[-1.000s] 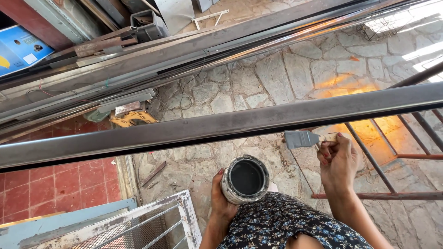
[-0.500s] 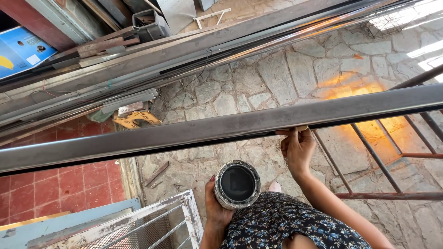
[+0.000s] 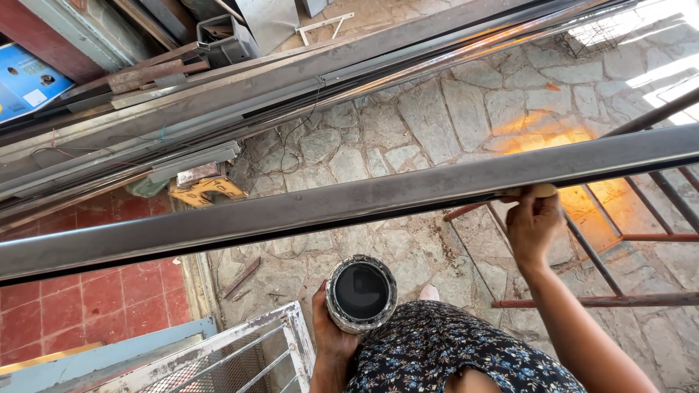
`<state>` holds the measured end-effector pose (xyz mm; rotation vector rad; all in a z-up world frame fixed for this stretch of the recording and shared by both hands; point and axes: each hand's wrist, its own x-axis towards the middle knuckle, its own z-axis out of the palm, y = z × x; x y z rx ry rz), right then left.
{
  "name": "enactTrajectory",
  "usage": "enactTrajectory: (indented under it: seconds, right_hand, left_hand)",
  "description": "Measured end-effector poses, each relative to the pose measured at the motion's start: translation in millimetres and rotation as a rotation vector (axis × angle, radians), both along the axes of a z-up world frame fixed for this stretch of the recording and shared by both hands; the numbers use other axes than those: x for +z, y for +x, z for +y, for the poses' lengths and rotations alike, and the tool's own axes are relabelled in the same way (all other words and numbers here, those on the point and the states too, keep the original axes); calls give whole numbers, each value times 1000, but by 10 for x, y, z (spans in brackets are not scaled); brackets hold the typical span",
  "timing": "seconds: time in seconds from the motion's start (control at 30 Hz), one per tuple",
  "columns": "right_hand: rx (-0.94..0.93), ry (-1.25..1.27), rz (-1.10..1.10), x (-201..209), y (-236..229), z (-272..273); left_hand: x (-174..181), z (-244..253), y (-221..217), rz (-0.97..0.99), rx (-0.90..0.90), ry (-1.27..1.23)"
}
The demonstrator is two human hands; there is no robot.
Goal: Applying black paint to a long metal profile using a handheld paintbrush.
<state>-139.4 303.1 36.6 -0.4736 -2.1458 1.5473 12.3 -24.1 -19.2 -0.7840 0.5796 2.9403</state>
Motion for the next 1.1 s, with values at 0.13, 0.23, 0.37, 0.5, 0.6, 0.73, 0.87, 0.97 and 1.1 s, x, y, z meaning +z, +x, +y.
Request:
enactTrajectory:
  seconds: [0.13, 0.23, 0.37, 0.5, 0.6, 0.73, 0.87, 0.97, 1.1]
  right_hand:
    - [-99, 181, 222, -273, -85, 479]
    - [-178, 46, 304, -411, -146, 752]
    - [-198, 13, 330, -284, -100, 931]
    - [-103, 553, 635, -5, 51, 858]
    - [-76, 1142, 501, -237, 110, 928]
    - [126, 1306, 187, -416, 136, 723]
    - [328, 959, -849, 466, 114, -370]
    - [495, 998, -656, 309, 127, -726]
    - [512, 952, 39, 95, 133, -1024]
  left_hand:
    - [23, 0, 24, -47, 15, -16]
    - [31, -14, 49, -54, 7, 13]
    - [1, -42, 83, -48, 4, 12]
    - [86, -67, 94, -163, 0, -64]
    - [80, -84, 101, -223, -6, -29]
    - [-29, -115, 121, -225, -14, -4]
    - [14, -149, 125, -234, -17, -79]
    - [-34, -178, 140, -233, -32, -36]
    - [32, -221, 137, -291, -50, 10]
